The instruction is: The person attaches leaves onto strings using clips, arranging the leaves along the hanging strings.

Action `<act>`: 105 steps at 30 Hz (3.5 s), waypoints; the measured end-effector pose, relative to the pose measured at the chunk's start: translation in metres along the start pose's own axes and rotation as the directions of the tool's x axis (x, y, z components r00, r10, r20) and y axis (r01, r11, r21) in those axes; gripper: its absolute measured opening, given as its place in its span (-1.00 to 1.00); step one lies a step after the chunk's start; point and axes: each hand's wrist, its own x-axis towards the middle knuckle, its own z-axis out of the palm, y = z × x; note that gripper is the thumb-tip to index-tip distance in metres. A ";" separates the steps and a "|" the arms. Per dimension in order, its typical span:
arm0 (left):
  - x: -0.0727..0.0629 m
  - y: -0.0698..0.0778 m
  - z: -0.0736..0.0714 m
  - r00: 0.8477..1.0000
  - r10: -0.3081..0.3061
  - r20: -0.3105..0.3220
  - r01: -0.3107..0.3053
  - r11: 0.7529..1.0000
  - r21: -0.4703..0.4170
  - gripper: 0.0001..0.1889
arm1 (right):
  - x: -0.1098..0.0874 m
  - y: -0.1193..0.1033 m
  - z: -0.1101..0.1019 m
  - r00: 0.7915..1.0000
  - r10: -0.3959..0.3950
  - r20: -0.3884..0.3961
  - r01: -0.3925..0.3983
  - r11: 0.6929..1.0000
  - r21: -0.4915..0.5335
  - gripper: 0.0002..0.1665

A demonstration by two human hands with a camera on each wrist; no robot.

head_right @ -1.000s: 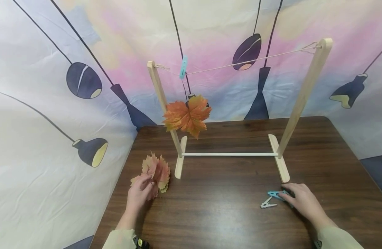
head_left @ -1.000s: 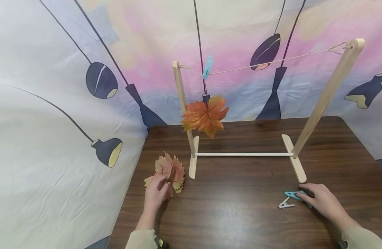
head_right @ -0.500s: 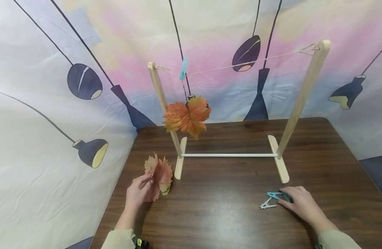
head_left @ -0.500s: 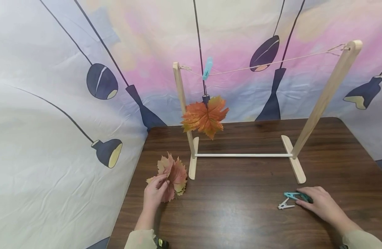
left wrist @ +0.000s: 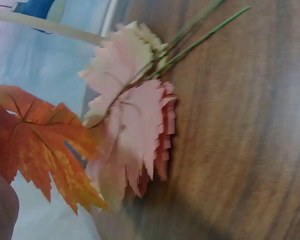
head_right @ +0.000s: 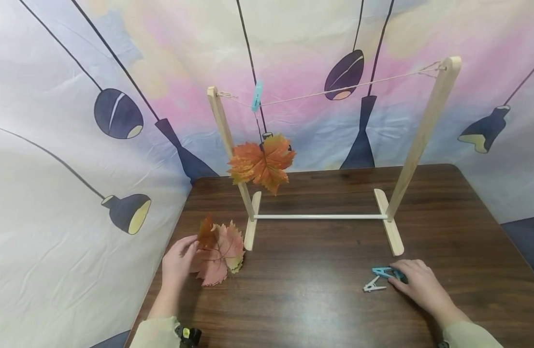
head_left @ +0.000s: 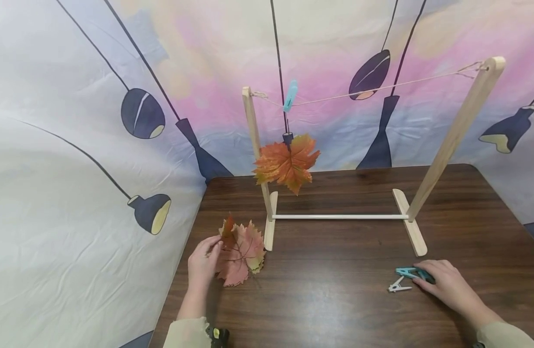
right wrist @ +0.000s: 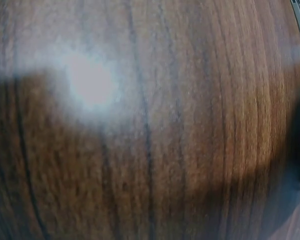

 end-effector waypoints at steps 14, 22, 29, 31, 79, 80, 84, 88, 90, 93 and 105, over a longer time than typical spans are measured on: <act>0.022 0.023 -0.014 0.994 0.087 -0.070 -0.089 0.996 -0.024 -0.89 | 0.007 -0.009 -0.004 0.995 0.082 0.062 -0.083 0.996 0.022 -0.67; 0.027 0.031 -0.014 0.985 0.151 -0.078 -0.154 0.987 -0.033 -0.93 | 0.012 -0.015 -0.010 0.977 0.175 0.117 -0.185 0.980 0.076 -0.64; 0.034 0.045 -0.006 0.974 0.207 -0.086 -0.215 0.972 -0.097 -0.92 | 0.016 -0.019 -0.012 0.976 0.209 0.059 -0.214 0.970 0.111 -0.59; 0.035 0.050 -0.002 0.974 0.214 -0.078 -0.223 0.967 -0.126 -0.94 | 0.018 -0.020 -0.012 0.974 0.221 0.047 -0.225 0.967 0.123 -0.58; 0.070 0.133 0.048 0.880 0.387 -0.275 -0.467 0.810 -0.354 -0.77 | 0.102 -0.070 -0.074 0.891 0.409 -0.197 -0.302 0.857 0.417 -0.57; 0.071 0.134 0.048 0.876 0.391 -0.281 -0.473 0.807 -0.353 -0.76 | 0.103 -0.071 -0.075 0.890 0.409 -0.200 -0.299 0.857 0.420 -0.57; 0.071 0.136 0.046 0.869 0.405 -0.285 -0.487 0.803 -0.342 -0.74 | 0.109 -0.077 -0.081 0.890 0.404 -0.210 -0.288 0.856 0.430 -0.57; 0.072 0.138 0.047 0.868 0.414 -0.274 -0.489 0.807 -0.329 -0.75 | 0.117 -0.081 -0.089 0.890 0.397 -0.223 -0.274 0.858 0.434 -0.57; 0.073 0.139 0.048 0.867 0.418 -0.273 -0.492 0.807 -0.326 -0.77 | 0.120 -0.083 -0.092 0.890 0.392 -0.233 -0.263 0.859 0.439 -0.57; 0.075 0.141 0.052 0.847 0.448 -0.287 -0.523 0.800 -0.294 -0.77 | 0.125 -0.084 -0.095 0.890 0.383 -0.249 -0.247 0.862 0.443 -0.57; 0.083 0.161 0.056 0.812 0.507 -0.291 -0.574 0.786 -0.232 -0.73 | 0.136 -0.091 -0.106 0.898 0.366 -0.243 -0.227 0.860 0.456 -0.55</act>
